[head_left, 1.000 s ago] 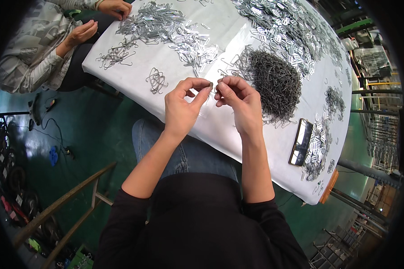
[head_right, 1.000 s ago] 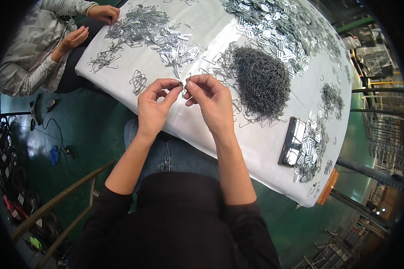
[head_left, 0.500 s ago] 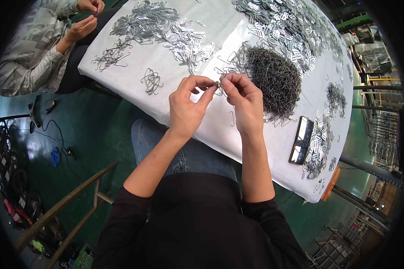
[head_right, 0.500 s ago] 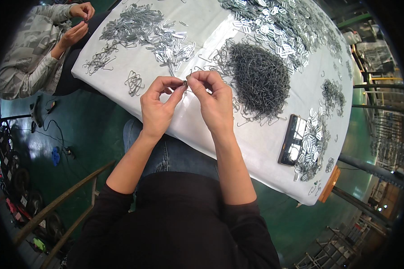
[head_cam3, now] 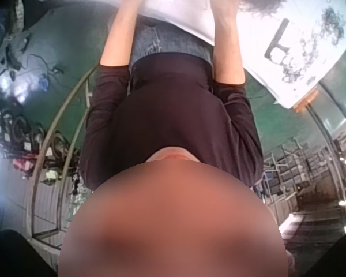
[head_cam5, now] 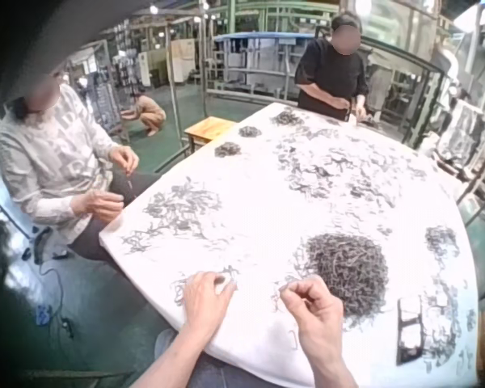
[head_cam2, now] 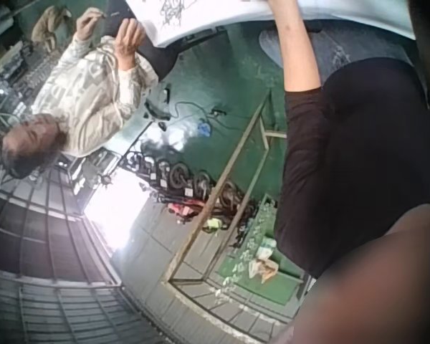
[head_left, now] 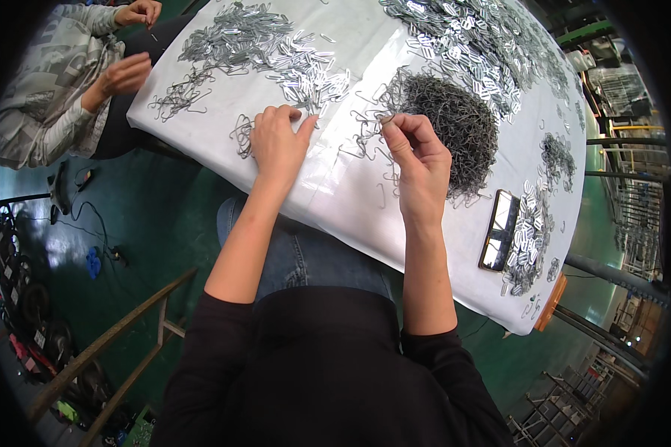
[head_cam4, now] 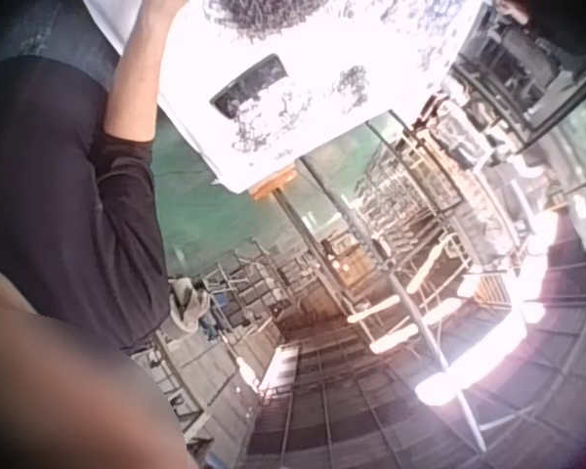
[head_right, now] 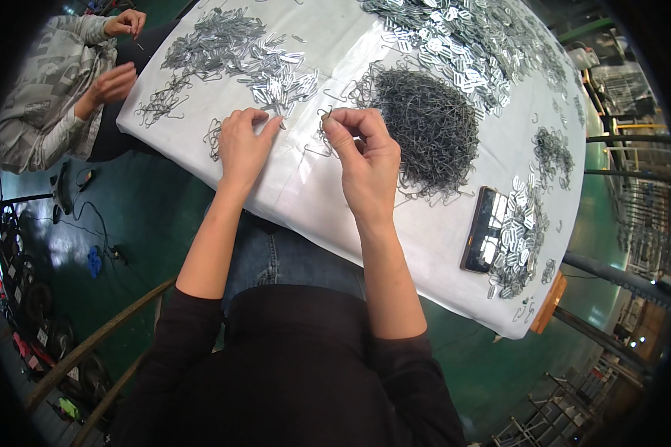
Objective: The person pours metal hooks and fasteners from a black plastic bin onto a white table, then repeatedly picks up individual hooks and fasteners to join them by hand. The person continues assembling the small metal parts one at a time while seated at the table.
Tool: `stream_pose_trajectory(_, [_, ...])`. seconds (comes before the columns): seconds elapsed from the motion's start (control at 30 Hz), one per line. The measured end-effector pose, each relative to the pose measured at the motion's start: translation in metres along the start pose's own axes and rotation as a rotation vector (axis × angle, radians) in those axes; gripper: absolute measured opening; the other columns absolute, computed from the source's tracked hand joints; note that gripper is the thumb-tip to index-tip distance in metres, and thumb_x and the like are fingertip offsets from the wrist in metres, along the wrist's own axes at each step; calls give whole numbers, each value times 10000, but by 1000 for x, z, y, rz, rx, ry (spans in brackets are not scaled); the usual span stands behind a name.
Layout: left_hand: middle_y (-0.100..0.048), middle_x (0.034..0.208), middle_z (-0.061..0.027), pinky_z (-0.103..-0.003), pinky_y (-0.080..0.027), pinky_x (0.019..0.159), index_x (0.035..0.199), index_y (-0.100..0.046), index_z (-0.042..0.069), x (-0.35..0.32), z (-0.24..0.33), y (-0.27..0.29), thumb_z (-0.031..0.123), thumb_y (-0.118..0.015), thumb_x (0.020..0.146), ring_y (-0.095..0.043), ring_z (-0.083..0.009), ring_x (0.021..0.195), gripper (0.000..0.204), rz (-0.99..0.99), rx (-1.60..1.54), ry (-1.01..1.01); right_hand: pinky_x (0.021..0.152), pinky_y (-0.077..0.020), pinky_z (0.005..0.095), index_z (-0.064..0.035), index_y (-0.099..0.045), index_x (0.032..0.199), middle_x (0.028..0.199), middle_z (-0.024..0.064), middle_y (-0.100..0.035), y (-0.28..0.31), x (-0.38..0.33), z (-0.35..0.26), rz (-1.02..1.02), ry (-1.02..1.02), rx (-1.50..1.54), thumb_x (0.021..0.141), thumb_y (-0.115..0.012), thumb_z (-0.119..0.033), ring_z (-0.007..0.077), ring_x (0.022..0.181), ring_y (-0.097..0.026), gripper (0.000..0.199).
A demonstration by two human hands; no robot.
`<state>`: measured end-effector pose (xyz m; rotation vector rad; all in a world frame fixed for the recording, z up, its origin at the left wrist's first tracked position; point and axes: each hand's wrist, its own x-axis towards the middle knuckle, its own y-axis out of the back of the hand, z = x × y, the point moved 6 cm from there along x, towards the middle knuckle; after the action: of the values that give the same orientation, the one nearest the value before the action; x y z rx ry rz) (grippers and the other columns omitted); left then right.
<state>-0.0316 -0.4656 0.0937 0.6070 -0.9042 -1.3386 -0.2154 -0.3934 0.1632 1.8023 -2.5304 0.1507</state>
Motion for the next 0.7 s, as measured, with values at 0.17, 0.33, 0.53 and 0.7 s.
stream_pose_trajectory(0.17, [-608,873,-76,-415,-433,731,886,-618,65,2,14,-25,289,-700,814,-581,-272,899,250,61,218,-92,634,-422,203,-1,-665,903,852,0,-600,4,-2,1,9,5,6,864,-681,-103,55,730,-548,110])
stream_pose_trajectory(0.33, [-613,839,-68,-404,-436,703,864,-605,66,6,20,-28,245,-683,832,-599,-257,831,197,49,279,-242,658,-427,217,5,-669,904,860,7,-604,7,-5,4,-13,-18,-34,856,-682,-103,71,735,-545,119])
stream_pose_trajectory(0.53, [-688,825,-36,-277,-446,693,960,-671,50,9,24,0,217,-690,850,-625,-117,781,200,-347,-747,163,698,-438,246,10,-674,896,851,30,-594,0,-7,3,-89,-15,-98,841,-683,-100,103,739,-547,123])
stream_pose_trajectory(0.7, [-679,795,-44,-213,-447,669,940,-688,-5,-4,60,40,145,-704,838,-603,-72,745,182,-367,-1134,175,685,-440,254,21,-672,884,820,42,-568,-9,-8,-2,-155,-25,-143,843,-675,-94,120,730,-558,122])
